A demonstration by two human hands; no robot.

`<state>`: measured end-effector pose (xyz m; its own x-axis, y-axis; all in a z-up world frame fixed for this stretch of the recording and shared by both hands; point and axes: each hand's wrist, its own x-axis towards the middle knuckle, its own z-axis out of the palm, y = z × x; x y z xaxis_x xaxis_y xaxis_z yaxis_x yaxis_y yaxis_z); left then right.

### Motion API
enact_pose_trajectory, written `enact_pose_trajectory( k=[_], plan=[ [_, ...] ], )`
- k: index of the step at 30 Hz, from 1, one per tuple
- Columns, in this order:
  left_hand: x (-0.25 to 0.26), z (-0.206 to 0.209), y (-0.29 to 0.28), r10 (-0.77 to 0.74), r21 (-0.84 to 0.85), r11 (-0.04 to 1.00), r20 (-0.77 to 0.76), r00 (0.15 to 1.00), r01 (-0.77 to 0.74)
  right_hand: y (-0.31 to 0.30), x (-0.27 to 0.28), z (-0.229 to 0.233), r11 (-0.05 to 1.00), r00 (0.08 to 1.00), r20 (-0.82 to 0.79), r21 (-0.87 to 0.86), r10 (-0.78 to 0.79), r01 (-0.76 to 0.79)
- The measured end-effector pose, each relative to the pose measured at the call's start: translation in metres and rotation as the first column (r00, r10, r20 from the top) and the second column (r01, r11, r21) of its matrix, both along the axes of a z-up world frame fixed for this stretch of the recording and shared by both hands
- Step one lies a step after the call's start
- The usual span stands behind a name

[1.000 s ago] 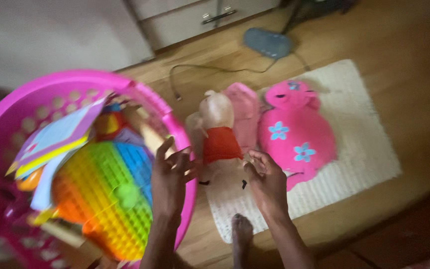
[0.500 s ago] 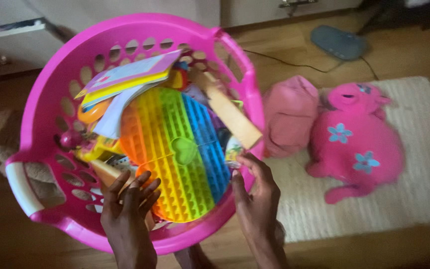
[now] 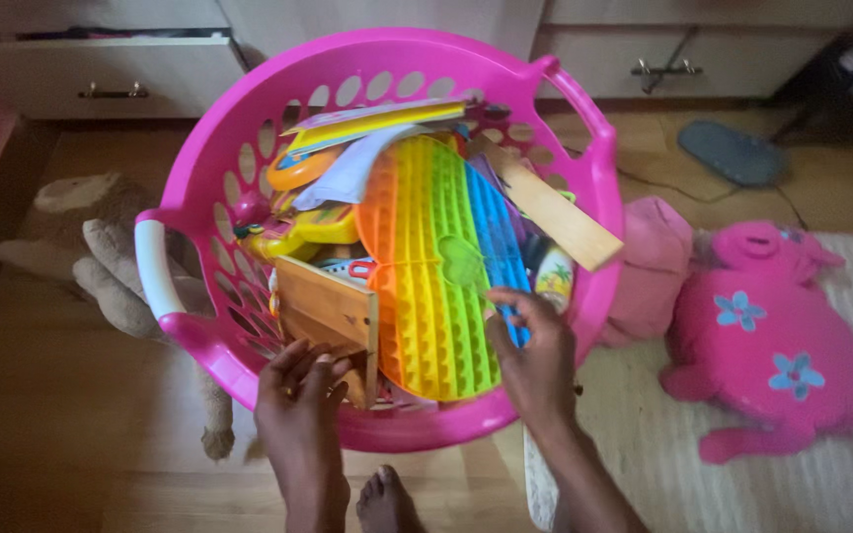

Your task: The person empties a laundry basket full of toys by placing a plush pig, books, a plastic pop-it, and various plastic toy items onto a white rug on the floor.

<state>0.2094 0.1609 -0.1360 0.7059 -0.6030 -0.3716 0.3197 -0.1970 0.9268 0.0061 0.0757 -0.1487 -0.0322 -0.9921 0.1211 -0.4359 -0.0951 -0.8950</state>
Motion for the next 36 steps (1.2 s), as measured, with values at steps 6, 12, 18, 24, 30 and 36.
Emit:
enact_pose_trajectory(
  k=[6, 12, 18, 24, 30, 36],
  plan=[
    [0.006, 0.012, -0.020, 0.024, 0.188, 0.981, 0.145, 0.989, -0.052, 0.007, 0.045, -0.003, 0.971, 0.975, -0.185, -0.181, 0.122, -0.156],
    [0.006, 0.018, -0.022, -0.004, 0.316, 0.947, 0.184, 0.983, -0.056, 0.028, 0.076, 0.008, 0.961, 0.939, -0.321, -0.199, 0.120, -0.191],
    [-0.008, 0.000, -0.014, -0.201, 0.275, 0.961, 0.720, 0.664, -0.007, 0.038, 0.093, 0.007, 0.931, 0.947, -0.235, -0.239, 0.220, -0.276],
    [0.003, -0.005, -0.037, -0.158, 0.263, 0.959, 0.198, 0.967, 0.103, 0.030, 0.089, 0.000, 0.942, 0.939, 0.104, 0.043, 0.327, -0.333],
    [0.020, 0.012, -0.047, 0.026, 0.275, 0.961, -0.184, 0.982, 0.026, 0.009, 0.079, 0.001, 0.868, 0.918, 0.205, 0.308, 0.338, -0.389],
    [0.002, 0.045, -0.046, 0.072, -0.004, 0.997, 0.229, 0.971, -0.073, 0.007, 0.065, 0.020, 0.789, 0.672, 0.676, 0.218, 0.302, -0.574]
  ],
)
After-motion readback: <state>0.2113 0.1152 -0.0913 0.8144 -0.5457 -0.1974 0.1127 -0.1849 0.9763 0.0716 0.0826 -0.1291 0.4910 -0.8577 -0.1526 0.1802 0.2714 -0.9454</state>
